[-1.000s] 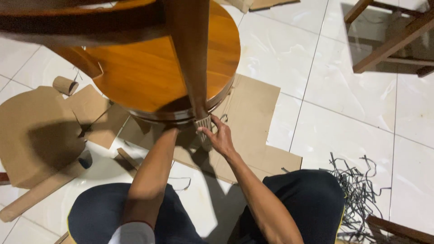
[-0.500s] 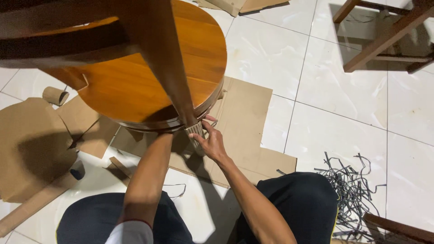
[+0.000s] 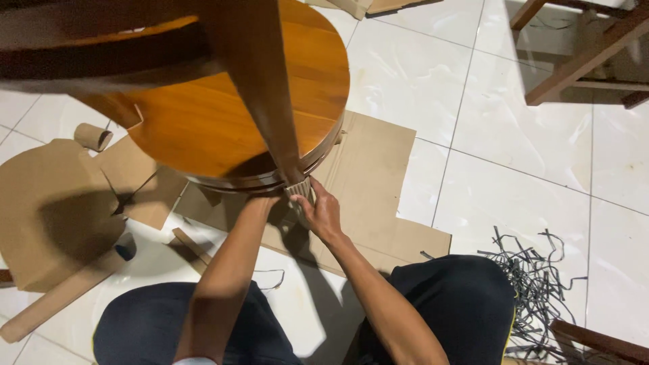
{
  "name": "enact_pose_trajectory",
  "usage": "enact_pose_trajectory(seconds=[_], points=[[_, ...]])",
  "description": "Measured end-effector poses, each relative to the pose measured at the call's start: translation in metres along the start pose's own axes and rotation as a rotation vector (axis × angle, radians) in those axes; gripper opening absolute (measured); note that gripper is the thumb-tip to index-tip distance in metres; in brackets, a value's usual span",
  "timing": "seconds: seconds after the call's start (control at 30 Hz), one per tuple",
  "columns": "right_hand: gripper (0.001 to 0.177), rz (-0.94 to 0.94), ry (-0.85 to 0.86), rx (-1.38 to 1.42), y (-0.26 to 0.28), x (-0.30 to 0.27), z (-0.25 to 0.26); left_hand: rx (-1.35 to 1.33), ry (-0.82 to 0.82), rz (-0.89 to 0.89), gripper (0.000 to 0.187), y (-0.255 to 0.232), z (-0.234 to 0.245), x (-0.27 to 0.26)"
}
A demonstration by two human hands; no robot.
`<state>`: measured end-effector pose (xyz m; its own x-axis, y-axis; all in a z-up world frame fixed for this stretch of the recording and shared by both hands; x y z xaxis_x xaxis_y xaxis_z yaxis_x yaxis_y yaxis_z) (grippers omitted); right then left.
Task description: The person wraps a wooden chair leg with protective cardboard and secures it with ties.
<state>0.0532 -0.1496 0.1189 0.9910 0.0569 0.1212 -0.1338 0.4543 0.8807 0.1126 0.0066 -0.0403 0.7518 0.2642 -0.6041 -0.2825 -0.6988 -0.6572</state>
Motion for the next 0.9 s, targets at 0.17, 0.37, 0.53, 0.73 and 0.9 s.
enact_pose_trajectory(seconds=[0.17,0.37,0.53,0.73,0.9], points=[[0.060,0.001,-0.084,-0.142,0.008,-0.009,-0.001,0.231,-0.016,-0.131,0.050,0.001,0.018,0.004],[0.059,-0.004,-0.089,-0.073,0.005,-0.012,0.000,0.498,-0.028,-0.299,0.050,-0.029,0.015,-0.039],[0.054,-0.003,-0.054,0.126,-0.005,-0.005,0.007,0.630,-0.051,-0.415,0.049,-0.008,0.028,0.012],[0.031,0.003,-0.269,0.192,0.008,-0.014,0.031,0.582,-0.167,-0.443,0.039,0.001,0.034,0.014],[0.022,0.027,-0.382,0.126,-0.005,-0.015,0.033,0.628,-0.310,-0.459,0.056,0.042,0.067,0.089]])
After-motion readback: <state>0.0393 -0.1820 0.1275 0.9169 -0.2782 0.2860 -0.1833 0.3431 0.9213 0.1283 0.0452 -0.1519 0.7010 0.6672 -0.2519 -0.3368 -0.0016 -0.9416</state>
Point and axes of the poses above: each hand's wrist, its own x-axis towards the middle knuckle, its own z-axis out of the back of the hand, y = z × x, the point moved 10 cm from there along x, towards the middle knuckle, and after that the axes turned 1 degree about -x, right-handed, at the moved point
